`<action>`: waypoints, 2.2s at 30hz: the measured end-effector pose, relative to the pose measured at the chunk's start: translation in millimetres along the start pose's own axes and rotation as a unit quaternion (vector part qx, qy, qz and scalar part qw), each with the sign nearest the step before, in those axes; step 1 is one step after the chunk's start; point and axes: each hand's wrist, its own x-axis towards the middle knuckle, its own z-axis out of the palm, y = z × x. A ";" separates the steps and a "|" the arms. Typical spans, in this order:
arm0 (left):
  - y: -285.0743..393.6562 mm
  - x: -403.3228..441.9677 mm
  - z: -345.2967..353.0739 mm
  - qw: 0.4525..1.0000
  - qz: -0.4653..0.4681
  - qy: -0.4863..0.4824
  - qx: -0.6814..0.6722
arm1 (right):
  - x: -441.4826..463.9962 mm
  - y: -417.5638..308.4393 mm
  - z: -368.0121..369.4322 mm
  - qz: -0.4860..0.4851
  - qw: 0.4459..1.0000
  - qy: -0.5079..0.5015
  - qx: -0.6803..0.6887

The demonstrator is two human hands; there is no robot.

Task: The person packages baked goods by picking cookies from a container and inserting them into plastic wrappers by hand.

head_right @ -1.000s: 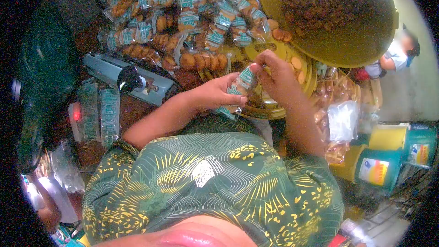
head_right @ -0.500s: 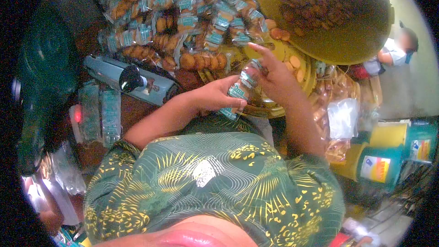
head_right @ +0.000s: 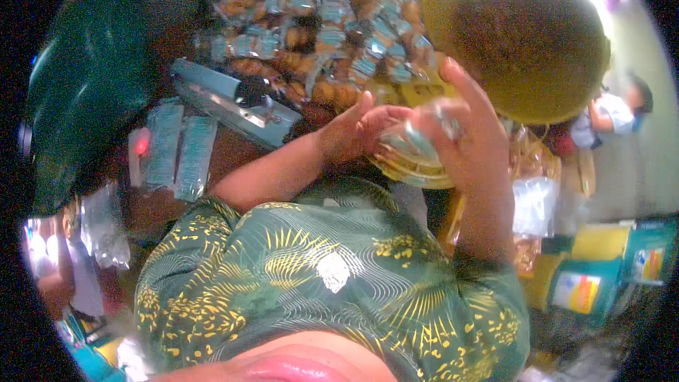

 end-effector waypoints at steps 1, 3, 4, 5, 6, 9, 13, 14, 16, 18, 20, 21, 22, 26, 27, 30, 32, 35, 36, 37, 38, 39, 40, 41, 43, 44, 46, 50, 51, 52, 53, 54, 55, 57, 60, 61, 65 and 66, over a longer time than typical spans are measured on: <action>4.6 -4.9 7.1 1.000 0.000 -0.012 -0.019 | -5.8 -4.7 -2.6 -0.046 0.999 -0.006 0.025; 8.0 -19.0 19.6 1.000 0.016 -0.015 -0.021 | -12.0 -19.7 -2.4 -0.032 0.986 0.007 0.161; 10.1 -25.4 21.4 0.999 0.027 -0.026 -0.013 | -8.9 -19.2 0.5 -0.023 0.989 0.016 0.144; 11.0 -33.6 23.1 0.999 0.037 -0.036 -0.006 | -5.8 -18.8 3.2 -0.012 0.991 0.025 0.128; 12.8 -42.7 25.3 0.997 0.051 -0.058 0.008 | 3.1 -11.4 9.8 -0.051 0.998 0.024 0.022; 15.9 -83.0 40.1 0.996 0.055 0.042 0.058 | 7.2 0.9 44.3 -0.055 0.998 -0.017 0.021; 17.2 -142.1 31.3 0.916 0.083 0.186 0.345 | 22.7 -0.4 110.3 -0.045 0.979 -0.148 0.136; 18.5 -156.0 29.1 0.905 0.084 0.234 0.346 | 29.3 7.4 126.8 -0.036 0.964 -0.187 0.189; 22.5 -185.2 28.2 0.875 0.085 0.331 0.344 | 45.4 10.4 142.7 -0.025 0.951 -0.224 0.210; 34.3 -213.4 28.4 0.862 0.085 0.369 0.338 | 65.3 12.9 160.6 0.003 0.943 -0.217 0.254; 48.7 -233.9 28.0 0.829 0.082 0.420 0.359 | 85.2 -5.2 165.6 -0.072 0.949 -0.158 0.262; 54.4 -242.4 21.5 0.832 0.085 0.421 0.351 | 92.4 -23.6 164.2 -0.104 0.948 -0.142 0.265; 60.2 -249.8 12.1 0.835 0.088 0.420 0.344 | 94.9 -40.5 164.1 -0.122 0.952 -0.161 0.229; 83.3 -267.1 5.0 0.857 0.060 0.405 0.314 | 100.1 -85.9 175.0 -0.143 0.958 -0.246 0.043; 86.9 -266.9 0.9 0.858 0.057 0.407 0.307 | 101.2 -82.7 185.8 -0.139 0.960 -0.244 -0.020; 89.8 -265.0 -7.1 0.834 0.055 0.410 0.365 | 90.0 -69.3 208.9 -0.112 0.955 -0.270 -0.058; 90.2 -266.1 -7.6 0.849 0.054 0.396 0.346 | 84.9 -67.8 208.9 -0.079 0.956 -0.280 -0.042; 88.3 -268.1 -5.0 0.861 0.066 0.377 0.335 | 82.5 -68.0 206.7 -0.081 0.958 -0.275 -0.026; 88.6 -268.8 -4.1 0.863 0.072 0.371 0.337 | 82.1 -65.2 208.4 -0.094 0.959 -0.265 -0.027; 89.4 -268.9 -3.0 0.862 0.067 0.371 0.340 | 82.0 -63.2 209.8 -0.107 0.961 -0.255 -0.027; 90.6 -268.7 -2.2 0.860 0.062 0.371 0.344 | 82.1 -62.9 210.1 -0.108 0.960 -0.256 -0.026; 91.5 -268.2 -2.2 0.859 0.058 0.370 0.348 | 82.3 -63.1 209.5 -0.110 0.960 -0.257 -0.025; 91.2 -268.2 -4.0 0.854 0.059 0.375 0.355 | 82.0 -63.0 209.1 -0.111 0.960 -0.257 -0.025; 89.9 -268.7 -7.2 0.849 0.061 0.379 0.363 | 81.7 -61.9 209.3 -0.113 0.959 -0.258 -0.023; 88.0 -269.4 -11.9 0.837 0.063 0.394 0.376 | 81.8 -60.2 210.1 -0.116 0.959 -0.257 -0.019; 86.8 -269.5 -13.4 0.830 0.064 0.403 0.381 | 81.7 -60.4 209.6 -0.113 0.959 -0.259 -0.015; 87.9 -266.5 -8.6 0.808 0.062 0.422 0.406 | 82.1 -62.3 207.6 -0.106 0.960 -0.260 -0.008; 85.1 -254.8 12.1 0.721 0.045 0.458 0.517 | 81.4 -58.5 210.3 -0.102 0.964 -0.244 0.000; 84.2 -251.5 19.1 0.690 0.041 0.465 0.553 | 78.9 -55.6 208.6 -0.135 0.966 -0.221 0.015; 81.7 -249.7 29.6 0.670 0.010 0.473 0.572 | 75.6 -52.3 207.2 -0.168 0.966 -0.196 0.030; 80.7 -248.1 44.5 0.646 -0.020 0.480 0.593 | 75.0 -51.0 203.5 -0.202 0.964 -0.168 0.044; 82.2 -245.3 62.4 0.619 -0.048 0.485 0.616 | 72.1 -52.1 196.1 -0.218 0.961 -0.148 0.081; 85.5 -233.1 103.1 0.600 -0.089 0.451 0.655 | 69.5 -53.3 186.2 -0.234 0.959 -0.112 0.110; 88.2 -226.8 142.5 0.586 -0.168 0.324 0.723 | 59.3 -54.5 161.5 -0.256 0.951 -0.044 0.169; 111.1 -205.5 180.3 0.630 -0.296 0.114 0.709 | 43.9 -36.4 141.9 -0.228 0.954 -0.062 0.184; 119.4 -195.4 189.6 0.614 -0.321 0.075 0.717 | 37.6 -27.0 138.6 -0.216 0.955 -0.068 0.190; 168.4 -142.3 188.7 0.462 0.136 0.298 0.825 | 14.8 2.0 142.0 -0.218 0.958 -0.090 0.165; 195.4 -131.1 186.1 0.481 0.246 0.319 0.779 | 6.7 7.3 141.7 -0.180 0.959 -0.111 0.190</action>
